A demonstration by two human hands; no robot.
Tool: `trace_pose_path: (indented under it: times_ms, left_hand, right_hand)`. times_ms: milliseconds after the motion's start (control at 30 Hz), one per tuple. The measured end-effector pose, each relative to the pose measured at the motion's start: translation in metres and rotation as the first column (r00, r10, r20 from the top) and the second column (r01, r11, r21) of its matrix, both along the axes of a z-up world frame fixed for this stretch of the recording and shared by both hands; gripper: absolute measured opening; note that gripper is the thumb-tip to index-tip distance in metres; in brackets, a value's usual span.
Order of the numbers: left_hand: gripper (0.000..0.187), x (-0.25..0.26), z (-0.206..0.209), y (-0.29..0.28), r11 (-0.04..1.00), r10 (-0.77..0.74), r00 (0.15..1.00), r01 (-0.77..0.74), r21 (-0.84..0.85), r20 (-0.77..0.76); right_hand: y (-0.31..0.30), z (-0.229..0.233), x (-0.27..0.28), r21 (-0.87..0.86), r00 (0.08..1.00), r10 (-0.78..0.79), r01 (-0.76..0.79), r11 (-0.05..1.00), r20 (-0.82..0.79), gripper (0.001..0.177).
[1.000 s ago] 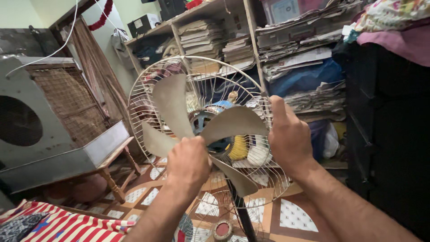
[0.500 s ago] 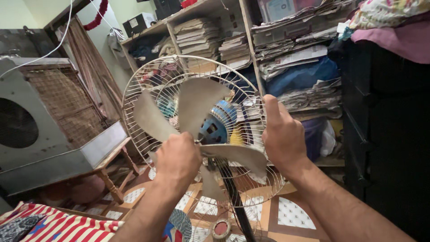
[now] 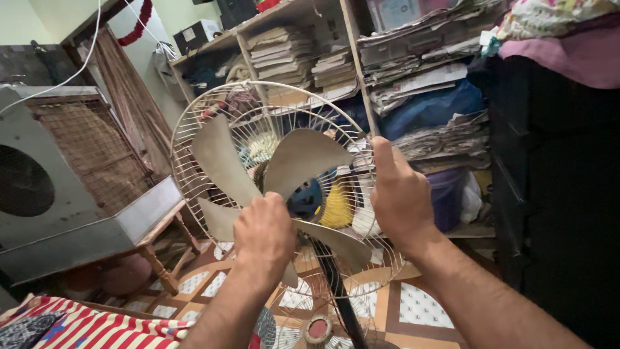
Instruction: The person uses a yellow screwdriver to tighten the central hub of a standing fan's blades. They repeatedly rotate the fan head and adjust the screwdriver to secure the blades in place.
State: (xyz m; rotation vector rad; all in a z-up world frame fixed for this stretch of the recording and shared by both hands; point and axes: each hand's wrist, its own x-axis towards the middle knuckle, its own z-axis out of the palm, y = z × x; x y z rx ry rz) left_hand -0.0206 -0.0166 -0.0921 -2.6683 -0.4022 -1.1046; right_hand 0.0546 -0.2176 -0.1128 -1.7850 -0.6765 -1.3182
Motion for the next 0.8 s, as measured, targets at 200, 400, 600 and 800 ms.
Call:
trace_pose_path:
  times_ms: [200,400,600,800]
  left_hand:
    - [0.010,-0.002,0.004,-0.009,0.998,0.030,0.999,-0.032,-0.059,-0.033]
    - [0.020,-0.007,0.018,-0.011,0.958,0.015,0.998,-0.031,-0.285,-0.057]
    - [0.025,-0.002,0.027,-0.010,0.862,0.068,0.997,-0.082,-0.500,-0.047]
    - [0.028,0.002,0.019,0.001,0.773,-0.005,0.999,0.024,-0.634,0.032]
  right_hand:
    - [-0.001,-0.002,0.003,-0.015,1.000,0.006,-0.007,1.000,-0.027,0.051]
    - [0.000,-0.005,0.004,-0.014,1.000,-0.004,0.004,1.000,0.004,0.048]
    - [0.003,-0.004,0.005,-0.007,0.999,-0.007,0.007,1.000,0.032,0.036]
    - [0.005,-0.008,0.000,-0.039,0.998,-0.046,0.048,0.998,0.038,0.033]
